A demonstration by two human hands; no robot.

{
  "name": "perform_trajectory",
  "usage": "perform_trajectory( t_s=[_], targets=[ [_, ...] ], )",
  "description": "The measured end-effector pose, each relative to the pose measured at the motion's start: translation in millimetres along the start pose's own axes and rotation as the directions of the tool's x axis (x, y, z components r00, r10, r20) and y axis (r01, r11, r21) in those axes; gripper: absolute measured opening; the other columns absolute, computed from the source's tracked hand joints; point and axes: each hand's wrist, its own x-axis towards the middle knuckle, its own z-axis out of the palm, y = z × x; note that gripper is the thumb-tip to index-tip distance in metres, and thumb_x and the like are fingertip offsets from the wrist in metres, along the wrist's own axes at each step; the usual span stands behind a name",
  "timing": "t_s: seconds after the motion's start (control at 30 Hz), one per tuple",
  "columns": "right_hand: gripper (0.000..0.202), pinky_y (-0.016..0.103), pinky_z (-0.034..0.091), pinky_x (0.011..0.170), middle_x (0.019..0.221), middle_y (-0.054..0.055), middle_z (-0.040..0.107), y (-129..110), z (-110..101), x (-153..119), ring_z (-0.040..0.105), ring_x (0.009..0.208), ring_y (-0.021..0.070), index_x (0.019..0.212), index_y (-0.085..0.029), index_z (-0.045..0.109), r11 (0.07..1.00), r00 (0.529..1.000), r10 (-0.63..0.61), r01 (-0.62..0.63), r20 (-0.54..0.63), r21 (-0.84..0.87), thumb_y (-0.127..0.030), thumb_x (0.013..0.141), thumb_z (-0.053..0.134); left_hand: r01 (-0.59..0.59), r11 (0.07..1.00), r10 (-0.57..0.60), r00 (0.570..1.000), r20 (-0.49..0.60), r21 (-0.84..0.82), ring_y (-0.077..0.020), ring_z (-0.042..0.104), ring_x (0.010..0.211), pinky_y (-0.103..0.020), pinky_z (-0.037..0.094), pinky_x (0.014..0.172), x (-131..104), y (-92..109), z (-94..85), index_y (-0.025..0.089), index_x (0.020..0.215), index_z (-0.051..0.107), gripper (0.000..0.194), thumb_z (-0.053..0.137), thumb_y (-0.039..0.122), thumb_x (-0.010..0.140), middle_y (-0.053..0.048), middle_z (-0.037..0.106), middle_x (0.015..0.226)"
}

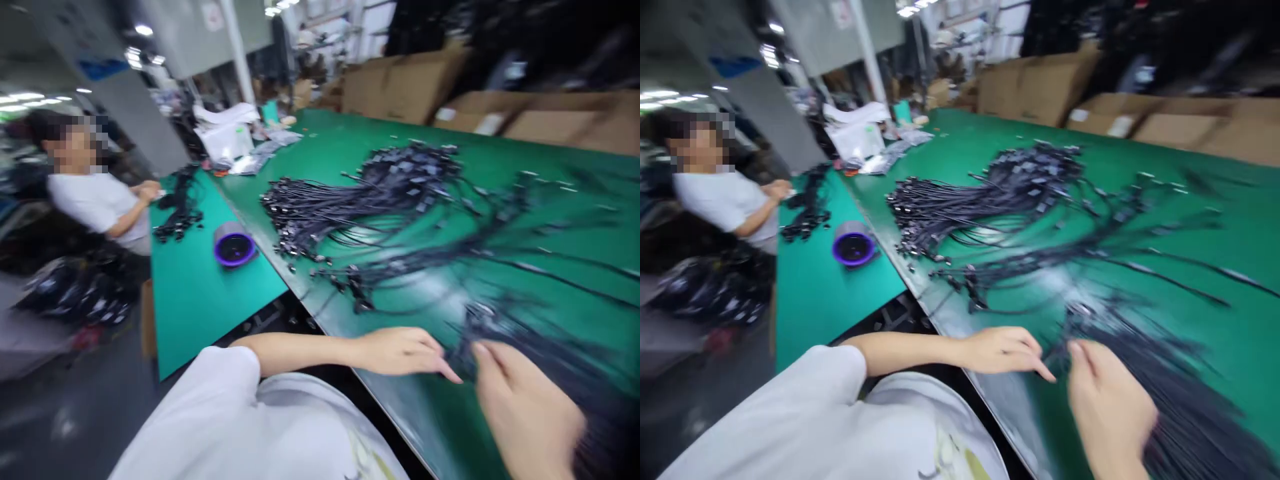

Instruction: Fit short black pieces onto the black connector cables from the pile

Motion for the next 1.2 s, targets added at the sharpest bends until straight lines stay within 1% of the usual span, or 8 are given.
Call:
perform_trajectory(
  t_s=[0.27, 0.4, 0.53, 0.73, 0.87, 1.0, 1.1, 1.2],
  targets=[
    [0.023, 0.034, 0.028, 0.063, 0.067, 0.005, 0.057, -43.0, -11.2, -20.0, 0.046, 0.066, 0.0196, 0.073, -0.019, 0.057, 0.917, 0.951, -0.308, 0.294, -0.01, -0.27, -0.013, 0.091, 0.043, 0.213, 0.839, -0.3, 0.949, -0.099, -0.501, -0.014, 0.052, 0.066, -0.029, 0.046, 0.071, 10.7, -40.2, 17.2, 0.009, 0.087, 0.07, 0.066, 0.028, 0.059, 0.095, -0.005, 0.059, 0.069],
    [0.027, 0.035, 0.025, 0.062, 0.067, 0.006, 0.056, -45.6, -19.9, -30.9, 0.044, 0.065, 0.0185, 0.076, -0.018, 0.059, 0.942, 0.962, -0.274, 0.273, 0.022, -0.195, -0.016, 0.094, 0.04, 0.13, 0.769, -0.184, 0.983, -0.021, -0.626, -0.0194, 0.063, 0.095, -0.032, 0.049, 0.086, 8.1, -24.1, 0.1, 0.012, 0.118, 0.065, 0.054, 0.05, 0.055, 0.089, -0.011, 0.069, 0.104],
    [0.026, 0.03, 0.031, 0.064, 0.071, 0.004, 0.058, -32.5, -22.9, -31.4, 0.049, 0.068, 0.0161, 0.072, -0.018, 0.059, 0.951, 0.99, -0.051, 0.009, 0.128, 0.308, -0.026, 0.093, 0.045, -0.079, 0.938, 0.058, 0.996, -0.073, -0.338, -0.0252, 0.05, 0.13, -0.04, 0.037, 0.111, 0.2, -10.6, -6.0, 0.019, 0.138, 0.051, 0.056, 0.061, 0.04, 0.087, -0.012, 0.053, 0.141],
    [0.029, 0.023, 0.016, 0.045, 0.05, -0.007, 0.036, -18.3, -6.6, -35.7, 0.019, 0.043, 0.0052, 0.066, -0.016, 0.055, 0.057, 0.766, -0.062, -0.637, 0.64, 0.768, -0.042, 0.075, 0.065, -0.301, 0.939, 0.317, 0.945, -0.077, 0.163, -0.0221, 0.056, 0.125, -0.039, 0.043, 0.108, -8.5, -3.4, -0.4, 0.019, 0.137, 0.051, 0.045, 0.046, 0.035, 0.096, -0.012, 0.059, 0.135],
    [0.028, 0.022, 0.013, 0.04, 0.043, -0.011, 0.024, -17.6, 3.6, -46.6, 0.013, 0.038, 0.004, 0.062, -0.017, 0.052, -0.112, 0.683, -0.198, -0.729, 0.703, 0.676, -0.039, 0.068, 0.067, -0.545, 0.779, 0.549, 0.831, 0.084, 0.31, -0.0176, 0.063, 0.112, -0.035, 0.051, 0.098, -11.5, 6.0, -5.6, 0.019, 0.132, 0.055, 0.037, 0.043, 0.024, 0.098, -0.009, 0.069, 0.12],
    [0.016, 0.021, 0.029, 0.044, 0.058, -0.002, 0.051, -13.6, -13.5, -49.6, 0.037, 0.046, 0.0077, 0.075, -0.016, 0.063, 0.208, 0.776, -0.069, -0.604, 0.627, 0.77, -0.028, 0.079, 0.054, -0.554, 0.627, 0.578, 0.802, 0.15, 0.547, -0.016, 0.068, 0.096, -0.034, 0.054, 0.09, -10.4, 6.9, -11.9, 0.018, 0.121, 0.061, 0.03, 0.042, 0.022, 0.098, -0.008, 0.073, 0.103],
    [0.028, 0.03, 0.048, 0.071, 0.088, 0.005, 0.066, -9.0, -40.2, -47.0, 0.06, 0.077, 0.0158, 0.092, -0.019, 0.069, 0.761, 0.958, 0.033, -0.208, 0.284, 0.615, -0.019, 0.087, 0.041, -0.462, 0.566, 0.51, 0.847, 0.15, 0.683, -0.0177, 0.066, 0.086, -0.036, 0.054, 0.083, -5.1, 0.4, -12.7, 0.015, 0.107, 0.063, 0.025, 0.042, 0.026, 0.098, -0.008, 0.072, 0.092],
    [0.031, 0.04, 0.046, 0.092, 0.114, 0.012, 0.064, -10.2, -56.6, -48.0, 0.059, 0.106, 0.0245, 0.115, -0.019, 0.065, 0.963, 0.999, 0.02, -0.006, -0.049, 0.268, -0.024, 0.094, 0.042, -0.474, 0.478, 0.517, 0.832, 0.199, 0.739, -0.0185, 0.063, 0.084, -0.038, 0.053, 0.081, 3.0, -6.2, -8.8, 0.014, 0.099, 0.062, 0.025, 0.038, 0.022, 0.098, -0.009, 0.068, 0.087]
  ],
)
